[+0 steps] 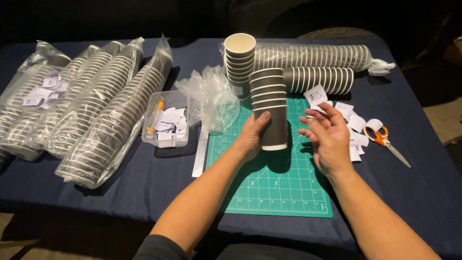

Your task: Applying small paper labels to disposable coffee cups and stacking them in an organized manner.

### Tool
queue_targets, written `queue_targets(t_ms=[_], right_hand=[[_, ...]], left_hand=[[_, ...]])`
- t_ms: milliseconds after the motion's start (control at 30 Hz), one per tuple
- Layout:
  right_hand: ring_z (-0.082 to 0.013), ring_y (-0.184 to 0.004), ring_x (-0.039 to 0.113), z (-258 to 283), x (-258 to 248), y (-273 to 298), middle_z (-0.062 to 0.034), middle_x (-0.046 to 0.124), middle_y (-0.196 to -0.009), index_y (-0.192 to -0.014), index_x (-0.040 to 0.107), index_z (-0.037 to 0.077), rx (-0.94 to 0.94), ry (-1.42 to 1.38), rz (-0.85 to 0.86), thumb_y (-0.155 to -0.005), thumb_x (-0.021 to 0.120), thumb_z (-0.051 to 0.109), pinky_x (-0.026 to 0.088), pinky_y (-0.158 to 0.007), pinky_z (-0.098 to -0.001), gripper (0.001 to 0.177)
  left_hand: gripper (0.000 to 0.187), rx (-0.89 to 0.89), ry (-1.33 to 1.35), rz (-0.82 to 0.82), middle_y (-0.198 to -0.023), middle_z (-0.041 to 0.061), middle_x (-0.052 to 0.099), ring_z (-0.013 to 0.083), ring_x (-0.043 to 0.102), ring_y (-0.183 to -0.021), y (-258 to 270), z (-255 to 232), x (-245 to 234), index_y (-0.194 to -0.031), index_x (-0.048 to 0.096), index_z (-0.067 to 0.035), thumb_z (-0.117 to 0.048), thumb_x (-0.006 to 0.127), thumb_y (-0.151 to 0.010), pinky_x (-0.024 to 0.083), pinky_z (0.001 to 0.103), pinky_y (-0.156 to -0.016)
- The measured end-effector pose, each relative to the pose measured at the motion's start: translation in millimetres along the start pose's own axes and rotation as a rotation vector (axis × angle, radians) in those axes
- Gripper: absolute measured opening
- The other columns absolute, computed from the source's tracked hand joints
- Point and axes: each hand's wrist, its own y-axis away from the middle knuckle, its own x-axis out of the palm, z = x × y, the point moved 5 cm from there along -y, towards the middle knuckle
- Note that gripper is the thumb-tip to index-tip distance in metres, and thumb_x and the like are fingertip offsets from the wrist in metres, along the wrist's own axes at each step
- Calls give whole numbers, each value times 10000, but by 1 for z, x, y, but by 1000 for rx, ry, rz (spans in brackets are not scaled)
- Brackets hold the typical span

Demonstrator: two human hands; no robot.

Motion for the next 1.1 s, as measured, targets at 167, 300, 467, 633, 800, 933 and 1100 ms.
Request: queue_targets(t_ms=[167,300,467,633,800,933,1100], right_hand=[[-281,-1106,718,-31,-1,5,-238,637,-1327,-1627,237,131,58,21,156,-942,711,11,637,-767,-282,842],[-357,-994,742,-31,7,9,-286,653,-1246,-1702,44,168,46,-38,113,-923,713,-66,675,-816,-475,1053],[-273,-1088,710,-21,6,10,-238,653,-1275,-1690,-32,186,-147,202,74,-891,775,-97,652,-934,-375,1170],[-302,-1182,679,-18,5,14,-261,620,-1333,-1684,-24,163,-318,392,68,-880,801,-147,632,-960,-395,1193],[-241,-1036,645,-5,27,31,-235,629,-1260,-1687,51,123,-538,470,110,-794,885,-130,593,-797,-283,1248],[-271,-1045,653,-1,27,32,-264,637,-1242,-1689,47,136,-516,395,148,-829,804,-194,597,-810,-307,1192],[-277,-1233,644,-4,16,22,-231,571,-1384,-1680,108,125,-322,222,139,-952,677,-109,612,-958,-325,954]], left_hand=[[514,40,-19,101,-1220,225,697,340,684,-1138,2,1,7,-1331,606,-40,-370,776,-976,582,554,-978],[446,198,-260,68,-1144,92,727,174,646,-1120,14,-21,18,-1343,662,-95,-399,717,-1021,570,414,-1000],[544,353,-586,-16,-1159,164,682,293,638,-1156,12,-10,7,-1436,604,-120,-507,615,-1053,526,485,-1034],[483,408,-663,-139,-1242,212,691,348,646,-1242,26,-29,22,-1427,632,-82,-429,469,-1133,502,500,-1076],[742,328,-489,-134,-1155,153,680,270,635,-1142,21,-4,18,-1455,497,-79,-503,770,-911,509,487,-1026],[806,251,-443,-205,-1085,100,685,227,650,-1019,21,-16,23,-1357,564,-126,-461,927,-720,521,419,-904],[341,170,-71,-169,-768,33,640,136,653,-695,16,-20,18,-1071,698,-46,-366,770,-979,567,262,-584]])
